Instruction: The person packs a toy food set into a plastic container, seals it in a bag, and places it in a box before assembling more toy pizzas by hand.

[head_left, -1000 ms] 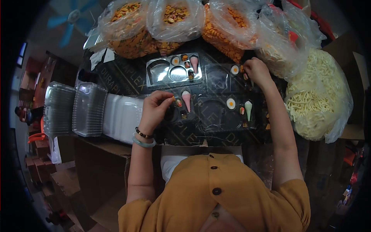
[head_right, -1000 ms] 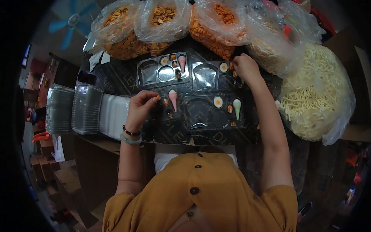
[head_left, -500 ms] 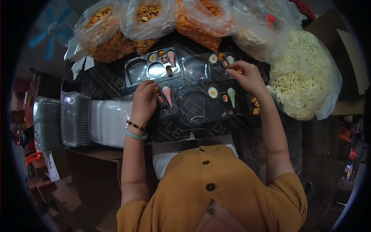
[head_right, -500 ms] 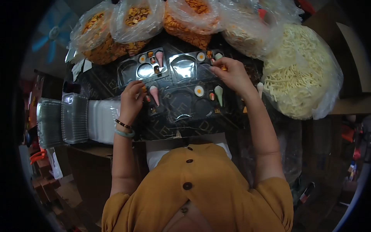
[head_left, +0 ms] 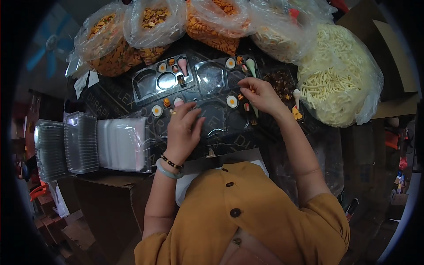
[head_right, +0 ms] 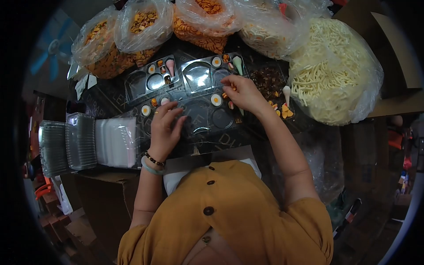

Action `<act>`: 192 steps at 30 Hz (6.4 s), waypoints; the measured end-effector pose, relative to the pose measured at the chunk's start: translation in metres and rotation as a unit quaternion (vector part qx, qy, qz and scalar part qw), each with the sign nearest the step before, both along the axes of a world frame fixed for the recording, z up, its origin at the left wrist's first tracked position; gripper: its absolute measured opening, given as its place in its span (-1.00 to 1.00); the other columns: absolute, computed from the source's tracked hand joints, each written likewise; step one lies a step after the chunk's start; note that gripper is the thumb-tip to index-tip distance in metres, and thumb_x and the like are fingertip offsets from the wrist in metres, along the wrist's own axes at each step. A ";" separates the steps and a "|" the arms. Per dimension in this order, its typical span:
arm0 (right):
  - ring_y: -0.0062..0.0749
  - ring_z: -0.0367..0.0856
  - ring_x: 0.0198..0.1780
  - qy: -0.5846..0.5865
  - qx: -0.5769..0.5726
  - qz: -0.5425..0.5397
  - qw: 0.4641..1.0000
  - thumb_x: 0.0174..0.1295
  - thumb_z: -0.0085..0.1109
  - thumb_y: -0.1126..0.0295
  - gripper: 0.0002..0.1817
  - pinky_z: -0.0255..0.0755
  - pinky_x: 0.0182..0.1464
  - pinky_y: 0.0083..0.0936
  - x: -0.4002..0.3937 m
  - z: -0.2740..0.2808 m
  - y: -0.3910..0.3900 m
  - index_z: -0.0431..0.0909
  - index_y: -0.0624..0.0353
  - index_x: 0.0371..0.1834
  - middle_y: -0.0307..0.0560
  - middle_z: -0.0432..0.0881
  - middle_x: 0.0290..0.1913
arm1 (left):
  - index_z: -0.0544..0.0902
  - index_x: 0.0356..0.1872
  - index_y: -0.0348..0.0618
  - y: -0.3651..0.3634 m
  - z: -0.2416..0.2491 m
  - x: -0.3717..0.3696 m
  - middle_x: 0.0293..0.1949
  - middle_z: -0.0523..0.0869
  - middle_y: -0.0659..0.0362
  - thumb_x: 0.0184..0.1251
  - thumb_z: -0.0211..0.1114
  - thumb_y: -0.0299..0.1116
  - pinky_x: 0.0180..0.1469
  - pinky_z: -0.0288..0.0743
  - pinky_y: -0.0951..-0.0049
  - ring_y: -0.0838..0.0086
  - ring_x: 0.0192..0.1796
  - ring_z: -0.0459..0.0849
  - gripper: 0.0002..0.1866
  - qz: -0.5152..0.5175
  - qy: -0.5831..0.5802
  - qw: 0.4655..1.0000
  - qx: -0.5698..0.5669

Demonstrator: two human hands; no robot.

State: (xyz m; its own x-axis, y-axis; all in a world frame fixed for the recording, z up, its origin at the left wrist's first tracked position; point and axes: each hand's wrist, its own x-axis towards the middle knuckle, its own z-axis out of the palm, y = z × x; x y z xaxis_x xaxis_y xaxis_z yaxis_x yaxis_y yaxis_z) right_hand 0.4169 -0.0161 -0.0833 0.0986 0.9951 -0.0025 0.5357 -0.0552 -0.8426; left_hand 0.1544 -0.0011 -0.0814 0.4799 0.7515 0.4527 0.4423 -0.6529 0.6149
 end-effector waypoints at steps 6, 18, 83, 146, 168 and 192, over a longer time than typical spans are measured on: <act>-0.61 0.57 -0.33 -0.006 0.021 -0.038 0.999 0.16 0.18 0.47 -0.82 0.47 -0.25 -0.60 0.000 0.001 -0.003 0.59 0.27 -0.18 -0.13 0.64 -0.29 | 0.59 -0.25 -0.28 -0.019 -0.008 0.041 -0.10 0.57 0.01 -0.01 0.35 -0.51 -0.07 0.47 0.26 0.11 -0.04 0.55 -0.75 -0.084 -0.012 0.996 -0.018; -0.06 0.56 -0.28 -0.275 0.057 0.072 0.957 -0.01 0.22 0.49 -0.87 0.46 -0.23 -0.32 -0.002 0.004 -0.019 0.63 0.21 -0.35 0.03 0.51 -0.37 | 0.47 0.09 -0.31 -0.012 -0.025 0.089 0.11 0.47 0.05 0.05 0.32 -0.31 0.16 0.27 0.24 0.18 0.17 0.41 -0.46 -0.100 0.141 0.982 0.074; 0.07 -0.15 0.48 -0.302 0.082 0.236 0.920 -0.09 0.34 -0.10 -0.11 -0.35 0.36 0.19 -0.058 -0.003 -0.003 0.22 -0.04 0.33 0.12 -0.03 0.45 | 0.36 0.25 -0.17 -0.035 -0.042 -0.043 0.41 0.11 -0.02 0.18 0.25 -0.09 0.33 -0.49 -0.27 -0.02 0.47 -0.12 -0.36 0.134 0.187 0.973 -0.001; -0.13 0.44 0.20 -0.239 0.312 0.027 0.919 0.04 0.21 0.47 -0.79 -0.07 0.35 -0.03 -0.082 -0.027 -0.089 0.58 0.17 -0.21 0.02 0.49 0.10 | 0.42 0.10 -0.39 0.072 0.037 -0.084 0.30 0.27 -0.16 0.21 0.20 -0.41 0.33 0.08 0.04 -0.10 0.39 0.11 -0.55 0.223 0.019 0.951 0.212; -0.11 0.48 0.16 -0.282 0.207 -0.041 0.936 0.02 0.21 0.48 -0.79 -0.07 0.37 0.10 -0.085 -0.049 -0.103 0.56 0.23 -0.23 0.05 0.50 0.06 | 0.40 0.24 0.06 0.364 0.123 -0.073 0.37 0.16 0.01 0.16 0.22 -0.33 0.33 0.19 0.07 0.01 0.35 0.25 -0.46 0.164 0.465 0.867 -0.071; -0.18 0.51 0.11 -0.268 0.238 -0.074 0.931 0.02 0.21 0.49 -0.78 -0.13 0.37 0.14 -0.088 -0.036 -0.101 0.55 0.20 -0.21 0.00 0.54 0.02 | 0.45 -0.06 -0.32 0.273 0.146 -0.092 -0.33 0.58 0.13 0.39 0.12 -0.33 -0.62 0.38 0.79 0.57 -0.45 0.55 -0.74 -0.238 -0.587 0.630 -0.449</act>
